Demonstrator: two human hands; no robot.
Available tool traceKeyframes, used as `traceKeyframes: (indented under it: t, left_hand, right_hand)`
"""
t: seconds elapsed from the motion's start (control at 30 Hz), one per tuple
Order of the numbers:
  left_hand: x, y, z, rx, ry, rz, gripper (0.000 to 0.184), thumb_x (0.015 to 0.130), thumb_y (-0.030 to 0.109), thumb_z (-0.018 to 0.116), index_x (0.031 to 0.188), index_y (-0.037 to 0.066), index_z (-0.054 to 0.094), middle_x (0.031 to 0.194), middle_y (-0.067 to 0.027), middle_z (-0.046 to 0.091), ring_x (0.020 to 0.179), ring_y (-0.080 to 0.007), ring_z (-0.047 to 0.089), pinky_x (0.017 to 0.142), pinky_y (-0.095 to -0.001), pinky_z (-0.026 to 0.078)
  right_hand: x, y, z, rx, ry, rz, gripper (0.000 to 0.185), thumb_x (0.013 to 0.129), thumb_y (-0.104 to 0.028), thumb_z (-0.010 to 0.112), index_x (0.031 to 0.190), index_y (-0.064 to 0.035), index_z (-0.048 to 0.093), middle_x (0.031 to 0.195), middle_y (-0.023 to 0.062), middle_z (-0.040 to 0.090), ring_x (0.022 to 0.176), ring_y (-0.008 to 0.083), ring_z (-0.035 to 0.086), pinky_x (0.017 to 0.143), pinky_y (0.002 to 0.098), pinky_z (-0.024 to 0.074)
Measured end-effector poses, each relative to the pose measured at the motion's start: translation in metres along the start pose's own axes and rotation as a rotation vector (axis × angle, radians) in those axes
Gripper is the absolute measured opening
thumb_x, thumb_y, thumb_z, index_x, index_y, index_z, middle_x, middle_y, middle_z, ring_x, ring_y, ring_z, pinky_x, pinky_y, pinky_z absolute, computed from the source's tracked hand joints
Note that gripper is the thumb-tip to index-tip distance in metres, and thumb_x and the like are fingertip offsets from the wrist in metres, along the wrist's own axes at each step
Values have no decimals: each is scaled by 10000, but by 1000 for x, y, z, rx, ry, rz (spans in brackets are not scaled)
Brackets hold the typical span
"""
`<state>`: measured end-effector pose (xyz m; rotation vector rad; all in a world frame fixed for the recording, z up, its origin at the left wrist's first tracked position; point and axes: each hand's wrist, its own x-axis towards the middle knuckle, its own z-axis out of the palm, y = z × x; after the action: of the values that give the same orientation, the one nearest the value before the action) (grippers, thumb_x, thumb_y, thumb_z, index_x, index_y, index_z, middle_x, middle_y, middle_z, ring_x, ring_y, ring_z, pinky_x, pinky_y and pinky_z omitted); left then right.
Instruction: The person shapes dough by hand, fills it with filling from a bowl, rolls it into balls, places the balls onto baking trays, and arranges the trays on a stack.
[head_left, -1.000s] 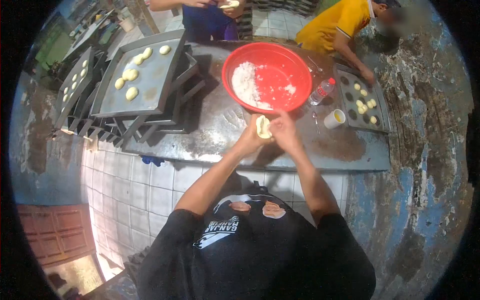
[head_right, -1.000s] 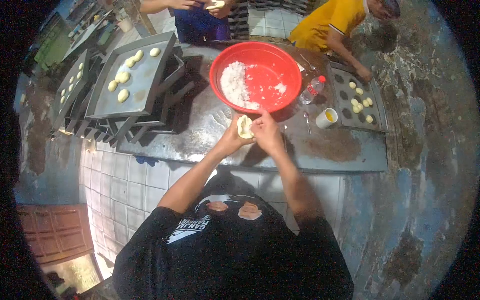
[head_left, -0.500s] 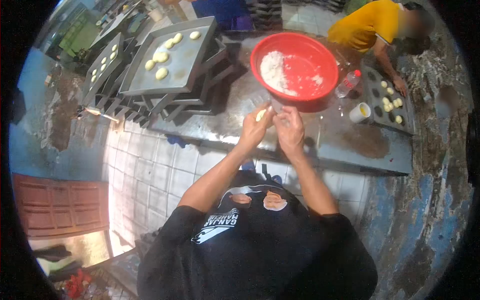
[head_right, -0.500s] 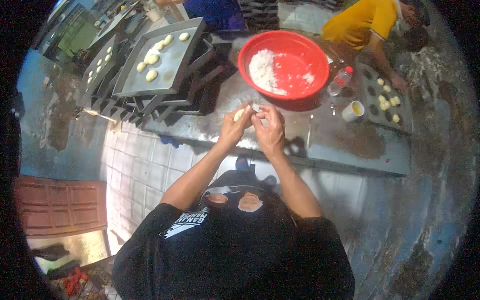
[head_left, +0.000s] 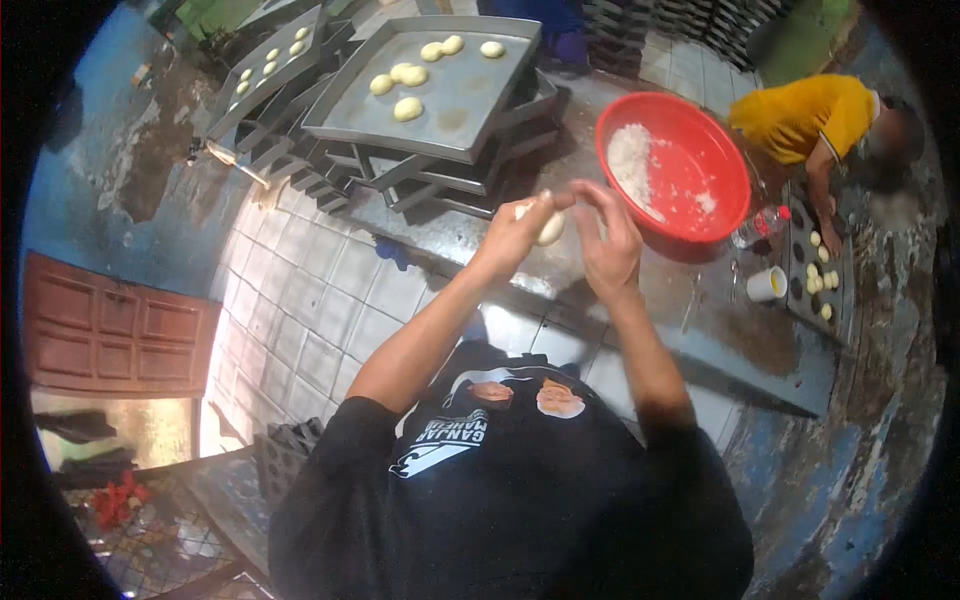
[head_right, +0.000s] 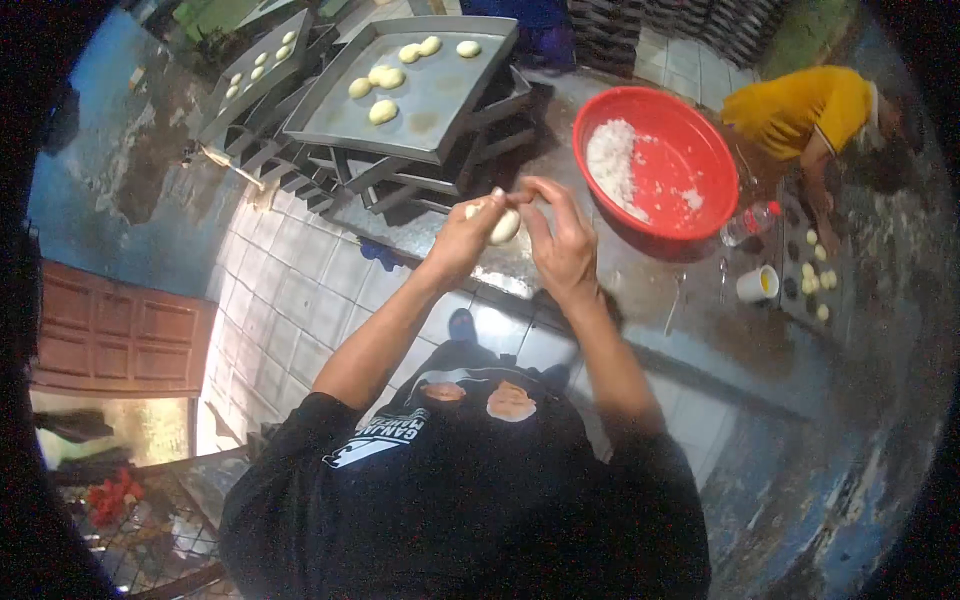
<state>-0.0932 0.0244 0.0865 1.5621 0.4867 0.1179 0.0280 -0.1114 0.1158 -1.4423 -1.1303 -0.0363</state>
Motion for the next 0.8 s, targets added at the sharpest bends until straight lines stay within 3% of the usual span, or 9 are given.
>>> traceKeyframes:
  t: [0.2,0.27,0.37,0.47,0.53,0.63,0.67,0.73,0.8]
  left_hand:
    - [-14,39,-44,-823,130,158,694,1088,585,248,1563,104,409,1504,-63,512,1407,-192,427,1173,-351,323]
    - [0,17,-81,-700,153,307,675,1086,579,293,1536,103,459,1501,-88,524,1475,-200,346,1199,-362,283]
    - [-6,15,-143,-148,353,514,602,1093,509,393,1473,65,540,1379,-115,631,1445,-222,398,1188,-380,297]
    - [-3,18,-189,-721,226,227,637,1087,528,391,1465,38,539,1321,-141,664,1448,-232,404,1168,-362,330]
    - [-5,13,-218,-762,180,160,665,1063,499,494,1525,24,443,1445,-172,568,1448,-246,406,1148,-353,369]
    - [0,-8,-254,-696,434,571,788,1008,258,665,1614,40,211,1625,-140,316,1391,-257,470,1114,-368,415]
    - [-8,-13,-272,-659,457,572,654,1015,179,635,1566,18,322,1568,-144,412,1362,-251,505,1102,-372,434]
    - [-29,-33,-310,-624,503,446,532,1019,125,609,1503,10,420,1499,-143,502,1289,-229,569,1070,-353,465]
    - [-50,-65,-340,-518,644,364,447,1034,98,567,1464,14,475,1407,-129,585,1207,-189,614,1035,-328,488]
  right_hand:
    - [9,-2,112,-252,16,-258,605,972,-436,675,1303,53,545,1124,188,654,1029,309,658,938,394,514]
    - [30,-15,152,319,-22,417,576,1013,-458,615,1298,38,546,1048,107,677,997,223,658,936,348,499]
    - [58,-31,193,686,-159,714,444,1072,-421,531,1225,-10,604,985,31,677,887,124,639,806,296,512]
    - [100,-37,237,697,-196,901,382,1079,-386,529,1181,-35,640,938,12,679,763,95,619,685,288,505]
    - [137,-12,246,420,-452,826,401,1051,-363,586,1214,2,609,926,25,666,794,112,625,718,301,508]
    - [183,39,280,-318,-508,456,461,1010,-319,633,1267,54,548,1001,123,675,883,211,654,772,374,517]
    - [188,65,291,-342,-522,459,461,1010,-319,633,1267,54,548,1001,123,675,883,211,654,772,374,517]
    - [187,109,309,-867,-672,-174,508,989,-276,635,1310,90,487,1153,242,651,1016,352,646,834,460,507]
    - [187,88,323,-964,-918,0,494,1003,-237,589,1343,100,469,1306,339,574,1176,483,575,975,524,475]
